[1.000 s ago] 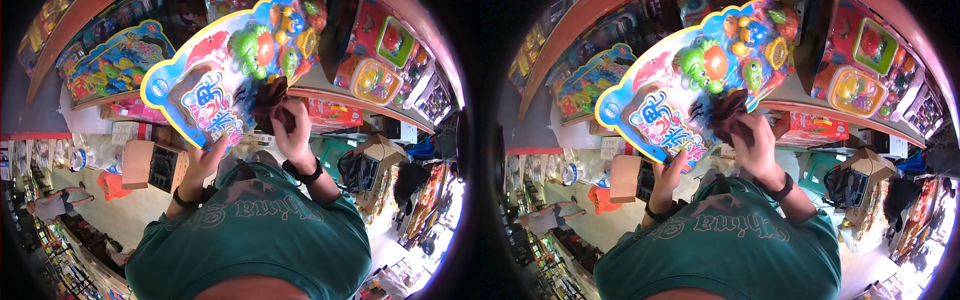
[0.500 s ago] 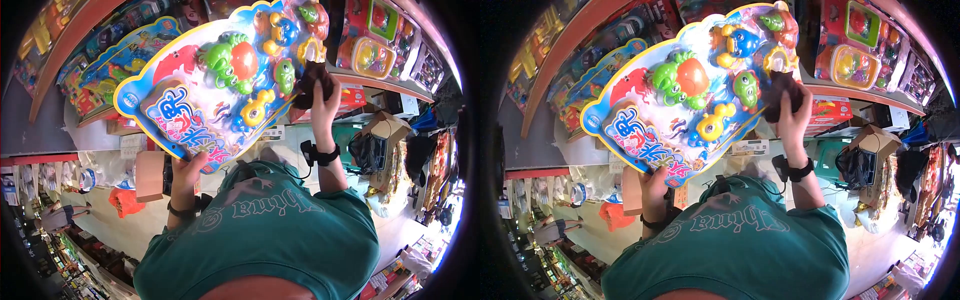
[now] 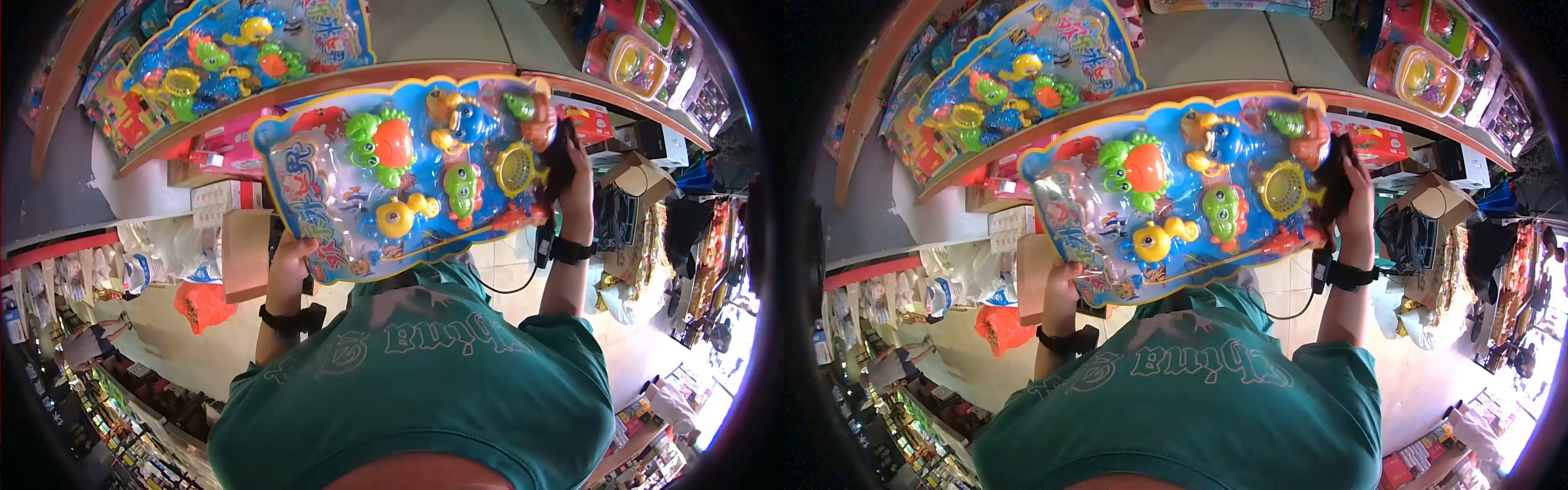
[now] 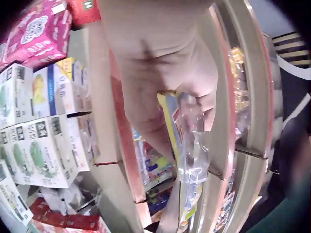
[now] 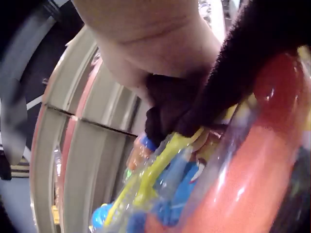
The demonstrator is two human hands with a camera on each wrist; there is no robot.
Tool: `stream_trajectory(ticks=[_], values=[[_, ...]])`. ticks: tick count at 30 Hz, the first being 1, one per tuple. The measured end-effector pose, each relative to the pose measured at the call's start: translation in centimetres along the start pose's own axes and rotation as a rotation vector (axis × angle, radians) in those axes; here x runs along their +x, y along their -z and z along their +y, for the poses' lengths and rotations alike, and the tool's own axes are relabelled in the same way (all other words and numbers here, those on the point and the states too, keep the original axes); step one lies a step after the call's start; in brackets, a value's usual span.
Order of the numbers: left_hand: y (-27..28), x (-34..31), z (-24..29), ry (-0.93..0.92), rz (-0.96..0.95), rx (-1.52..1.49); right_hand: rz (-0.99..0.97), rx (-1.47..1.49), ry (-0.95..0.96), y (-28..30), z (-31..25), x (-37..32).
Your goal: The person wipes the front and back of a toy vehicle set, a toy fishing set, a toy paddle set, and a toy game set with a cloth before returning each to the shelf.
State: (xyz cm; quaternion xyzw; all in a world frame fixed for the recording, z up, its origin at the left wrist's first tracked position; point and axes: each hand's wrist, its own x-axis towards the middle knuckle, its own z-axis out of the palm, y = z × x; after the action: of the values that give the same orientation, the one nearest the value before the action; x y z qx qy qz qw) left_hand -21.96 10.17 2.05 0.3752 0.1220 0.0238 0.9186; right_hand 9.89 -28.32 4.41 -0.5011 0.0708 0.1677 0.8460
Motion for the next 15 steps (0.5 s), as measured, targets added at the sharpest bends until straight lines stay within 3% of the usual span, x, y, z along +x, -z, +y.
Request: stream_trajectory(ticks=[3,5,8,10,15], values=[[2.1,-0.3,-1.4,0.174,0.027,-0.058,-0.081,0.045,-0.217,4.4,3.4,-1.3],[1.6,-0.5,-2.1,0.184,0.191,0.067,-0.038,0.029,-0.255,5.7,5.2,-2.0],[1.8,0.1,-3.3,0.343,0.315,0.099,0.198,-0.142,-0.278,7.1,7.3,-3.0],[4.2,0.7,-5.2,0.507,0.359,0.109,0.251,-0.235,-0.228,7.7,8.4,-3.5],[5.7,2.2,-6.9,0.519,0.374,0.142,0.368,-0.319,-0.167,8.0,9.4,-3.7]])
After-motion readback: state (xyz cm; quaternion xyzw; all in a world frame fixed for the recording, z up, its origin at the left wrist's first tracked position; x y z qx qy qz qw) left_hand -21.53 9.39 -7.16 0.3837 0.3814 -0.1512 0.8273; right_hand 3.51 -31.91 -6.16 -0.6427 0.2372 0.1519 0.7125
